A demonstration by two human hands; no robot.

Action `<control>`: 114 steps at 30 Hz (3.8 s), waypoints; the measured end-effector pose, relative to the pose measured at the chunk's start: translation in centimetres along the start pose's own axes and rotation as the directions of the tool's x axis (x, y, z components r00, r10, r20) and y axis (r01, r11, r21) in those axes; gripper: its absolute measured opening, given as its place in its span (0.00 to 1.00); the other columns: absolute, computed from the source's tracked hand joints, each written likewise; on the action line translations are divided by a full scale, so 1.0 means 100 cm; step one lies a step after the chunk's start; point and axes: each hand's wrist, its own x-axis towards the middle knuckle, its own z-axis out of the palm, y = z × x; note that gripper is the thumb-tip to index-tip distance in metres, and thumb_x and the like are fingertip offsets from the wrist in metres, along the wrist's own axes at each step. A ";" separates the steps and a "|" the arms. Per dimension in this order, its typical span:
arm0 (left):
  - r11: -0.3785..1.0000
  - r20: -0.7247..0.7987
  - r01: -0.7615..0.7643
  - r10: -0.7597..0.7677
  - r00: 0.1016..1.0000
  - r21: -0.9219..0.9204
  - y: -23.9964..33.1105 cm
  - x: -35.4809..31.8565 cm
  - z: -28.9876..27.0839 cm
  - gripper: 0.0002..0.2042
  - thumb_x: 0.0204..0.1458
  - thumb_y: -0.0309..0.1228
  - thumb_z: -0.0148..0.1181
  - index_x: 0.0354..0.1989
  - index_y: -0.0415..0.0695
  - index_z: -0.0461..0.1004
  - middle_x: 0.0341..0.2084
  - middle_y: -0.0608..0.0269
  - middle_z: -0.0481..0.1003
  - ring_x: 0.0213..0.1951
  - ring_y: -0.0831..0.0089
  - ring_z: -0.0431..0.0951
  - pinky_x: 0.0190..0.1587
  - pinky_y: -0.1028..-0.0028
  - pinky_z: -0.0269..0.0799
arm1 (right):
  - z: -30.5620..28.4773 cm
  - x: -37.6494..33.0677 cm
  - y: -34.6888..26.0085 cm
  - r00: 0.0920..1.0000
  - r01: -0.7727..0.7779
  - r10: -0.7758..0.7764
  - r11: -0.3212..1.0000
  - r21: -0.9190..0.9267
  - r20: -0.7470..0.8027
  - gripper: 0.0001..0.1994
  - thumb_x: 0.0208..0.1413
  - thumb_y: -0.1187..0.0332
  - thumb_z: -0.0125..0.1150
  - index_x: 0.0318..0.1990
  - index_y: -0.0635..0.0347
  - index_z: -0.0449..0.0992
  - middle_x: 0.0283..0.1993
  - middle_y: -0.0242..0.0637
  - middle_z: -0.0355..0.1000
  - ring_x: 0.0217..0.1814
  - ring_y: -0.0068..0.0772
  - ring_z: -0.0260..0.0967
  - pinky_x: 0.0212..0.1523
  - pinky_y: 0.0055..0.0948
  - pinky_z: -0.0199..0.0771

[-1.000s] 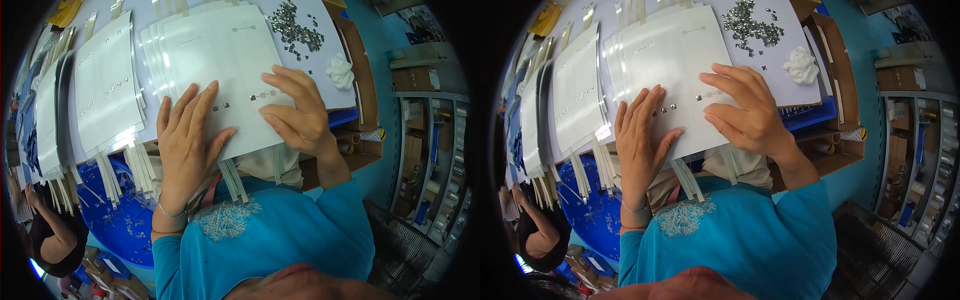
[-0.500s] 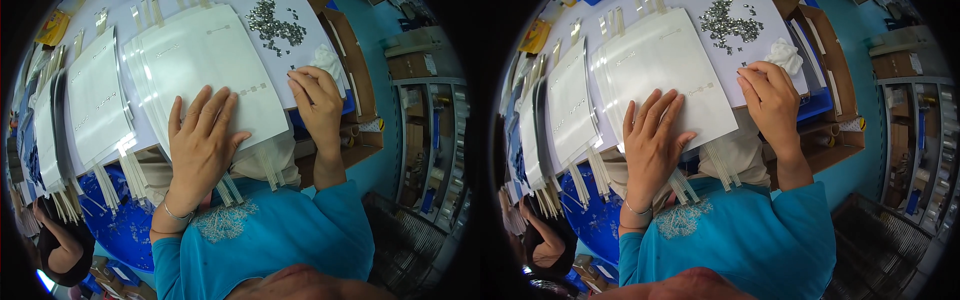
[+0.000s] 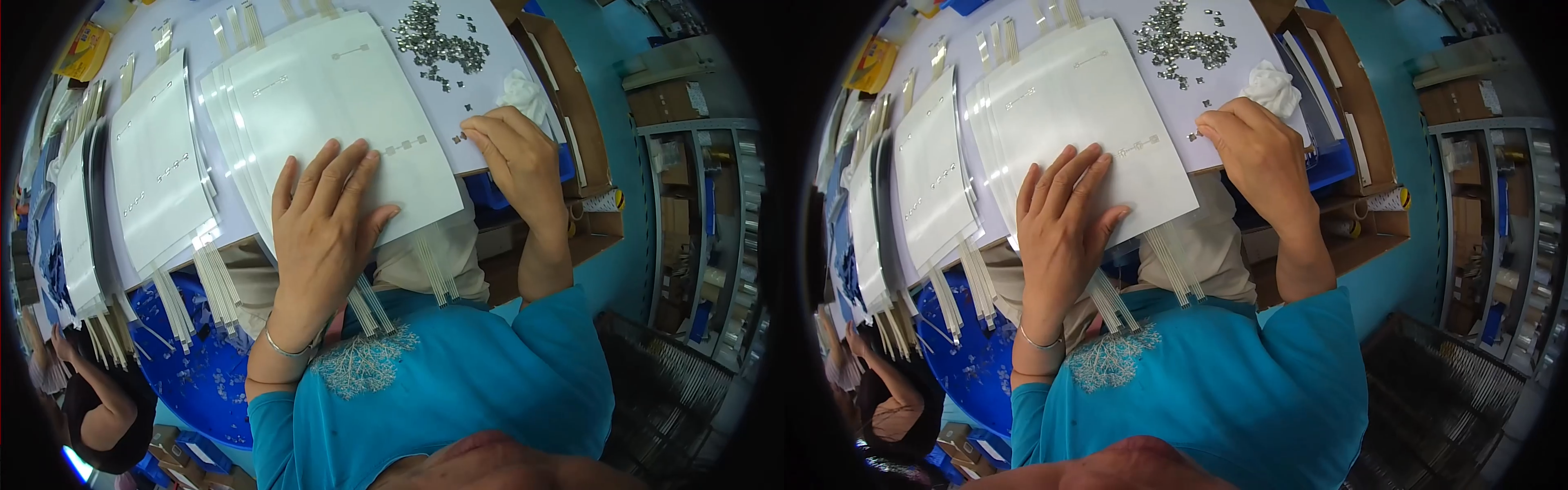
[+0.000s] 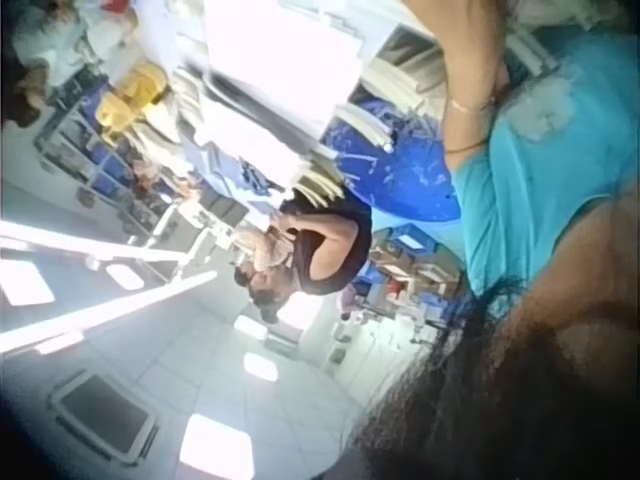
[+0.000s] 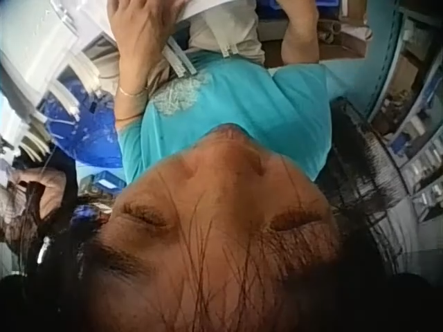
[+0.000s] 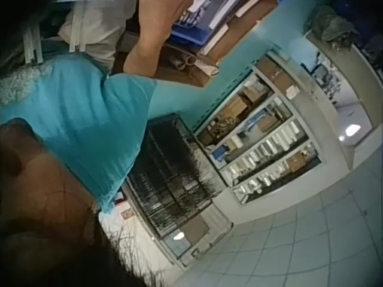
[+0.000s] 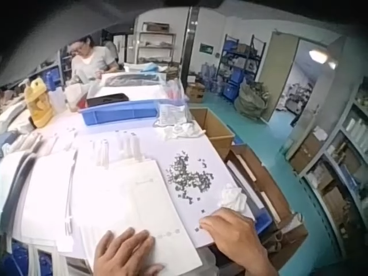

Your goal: Manually placing small metal parts into designated slots on template sheets.

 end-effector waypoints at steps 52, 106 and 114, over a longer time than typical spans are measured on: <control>0.999 -0.051 0.008 -0.006 0.999 0.036 0.004 0.000 0.008 0.30 0.61 0.48 0.67 0.67 0.43 0.78 0.66 0.63 0.77 0.68 0.63 0.74 0.76 0.48 0.58 | 0.039 -0.002 -0.063 0.990 0.126 -0.131 0.988 -0.093 -0.049 0.15 0.57 0.79 0.68 0.52 0.63 0.87 0.65 0.50 0.76 0.73 0.57 0.69 0.68 0.53 0.71; 1.000 -0.046 -0.018 0.019 0.999 0.020 0.008 0.012 0.012 0.30 0.56 0.47 0.72 0.66 0.50 0.79 0.63 0.66 0.76 0.67 0.61 0.73 0.75 0.47 0.58 | 0.037 -0.010 -0.051 0.993 0.065 -0.059 0.997 0.047 -0.105 0.13 0.61 0.77 0.69 0.52 0.66 0.86 0.63 0.46 0.78 0.66 0.52 0.73 0.62 0.44 0.76; 0.999 -0.055 -0.030 0.031 0.998 0.011 0.004 0.014 0.016 0.29 0.58 0.47 0.70 0.66 0.48 0.79 0.63 0.65 0.76 0.66 0.61 0.73 0.75 0.46 0.58 | 0.035 -0.006 -0.062 0.997 0.079 -0.079 0.996 -0.048 -0.007 0.13 0.61 0.75 0.70 0.53 0.66 0.85 0.62 0.47 0.78 0.70 0.54 0.72 0.67 0.50 0.71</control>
